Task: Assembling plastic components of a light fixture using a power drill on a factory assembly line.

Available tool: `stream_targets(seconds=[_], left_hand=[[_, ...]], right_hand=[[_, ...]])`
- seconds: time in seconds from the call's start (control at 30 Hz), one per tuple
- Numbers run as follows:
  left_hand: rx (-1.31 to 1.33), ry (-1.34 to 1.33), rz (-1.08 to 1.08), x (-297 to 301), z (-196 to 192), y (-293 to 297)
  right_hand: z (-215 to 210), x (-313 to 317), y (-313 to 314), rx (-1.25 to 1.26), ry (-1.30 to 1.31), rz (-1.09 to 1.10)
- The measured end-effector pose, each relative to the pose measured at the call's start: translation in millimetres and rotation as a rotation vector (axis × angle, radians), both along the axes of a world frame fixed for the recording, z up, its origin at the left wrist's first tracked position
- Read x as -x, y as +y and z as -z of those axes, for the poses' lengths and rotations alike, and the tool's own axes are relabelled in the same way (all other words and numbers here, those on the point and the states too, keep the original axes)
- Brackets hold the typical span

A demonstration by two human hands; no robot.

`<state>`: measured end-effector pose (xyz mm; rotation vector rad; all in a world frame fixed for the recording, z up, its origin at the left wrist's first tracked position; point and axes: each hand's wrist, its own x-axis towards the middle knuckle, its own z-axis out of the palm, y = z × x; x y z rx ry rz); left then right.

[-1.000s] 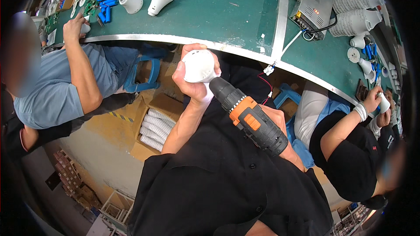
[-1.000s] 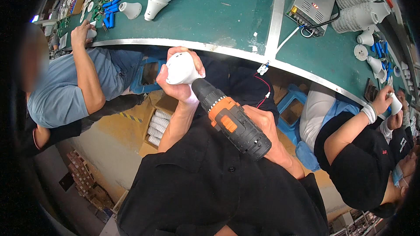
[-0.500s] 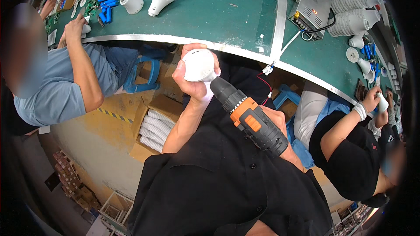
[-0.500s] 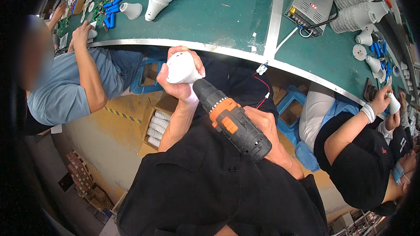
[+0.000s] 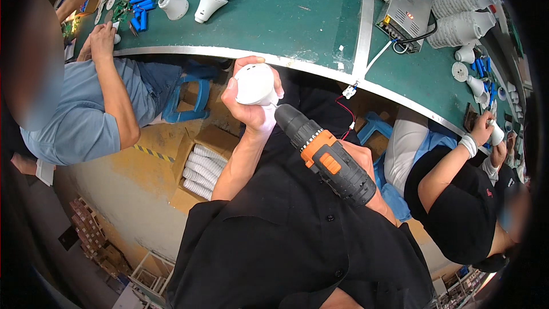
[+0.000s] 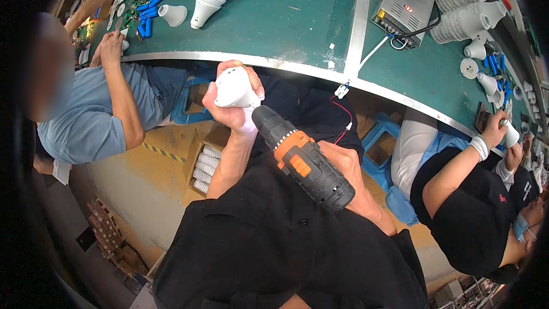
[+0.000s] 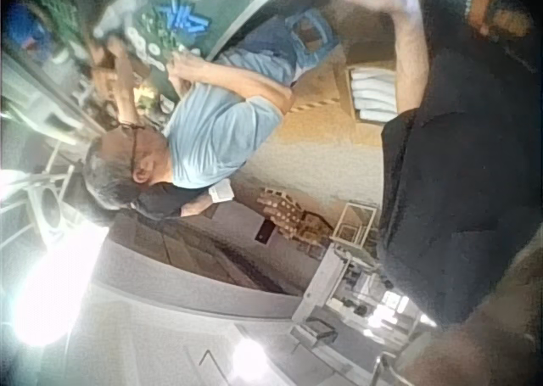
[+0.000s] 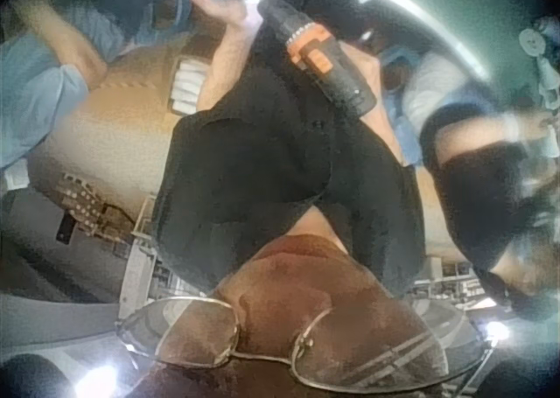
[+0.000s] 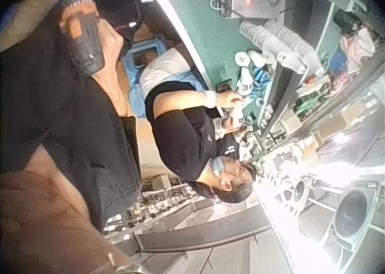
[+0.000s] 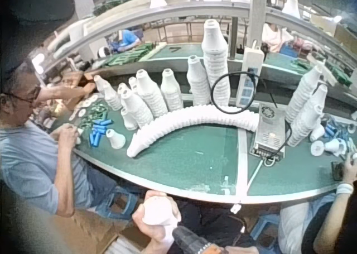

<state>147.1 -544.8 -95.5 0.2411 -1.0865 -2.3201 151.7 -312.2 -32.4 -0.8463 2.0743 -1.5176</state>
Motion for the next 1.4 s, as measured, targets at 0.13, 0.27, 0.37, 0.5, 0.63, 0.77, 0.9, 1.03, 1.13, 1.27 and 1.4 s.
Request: stream_targets(seconds=[0.13,0.27,0.37,0.5,0.63,0.77,0.9,1.03,1.13,1.27,1.4], left_hand=[[0.015,0.004,-0.008,-2.8,-3.4,-3.2],[0.005,0.026,0.002,1.1,2.3,-5.5],[0.01,0.023,0.001,-0.4,4.2,-6.4],[-0.006,0.013,-0.014,-1.8,5.2,-5.5],[0.004,0.002,-0.011,-0.9,6.1,-4.7],[0.006,0.02,0.003,0.4,8.9,-6.1],[-0.003,0.015,-0.027,0.2,6.2,-13.1],[-0.15,0.029,-0.077,3.7,3.3,-29.5],[-0.28,0.017,-0.026,7.6,7.2,-44.2],[-0.191,-0.1,-0.113,-0.9,-6.7,-73.0],[0.226,-0.392,-0.298,19.8,-35.6,-150.7]], right_hand=[[-2.7,-1.4,0.0,0.01,0.005,-0.014],[-2.1,1.2,-1.3,0.01,-0.033,-0.011],[0.6,-0.4,0.3,-0.01,-0.006,-0.022],[-0.8,-3.0,-0.1,0.0,-0.006,0.0],[0.6,-3.6,2.9,-0.01,0.014,-0.009],[-1.6,-3.4,2.3,-0.005,0.019,-0.001],[0.5,-4.4,-1.0,0.011,0.035,0.001],[2.5,-5.1,4.0,0.014,0.098,-0.01],[-8.1,0.2,3.6,0.016,0.146,0.016],[3.0,-2.4,6.2,-0.081,0.201,-0.016],[4.3,-0.6,6.9,-0.053,0.125,0.045]])
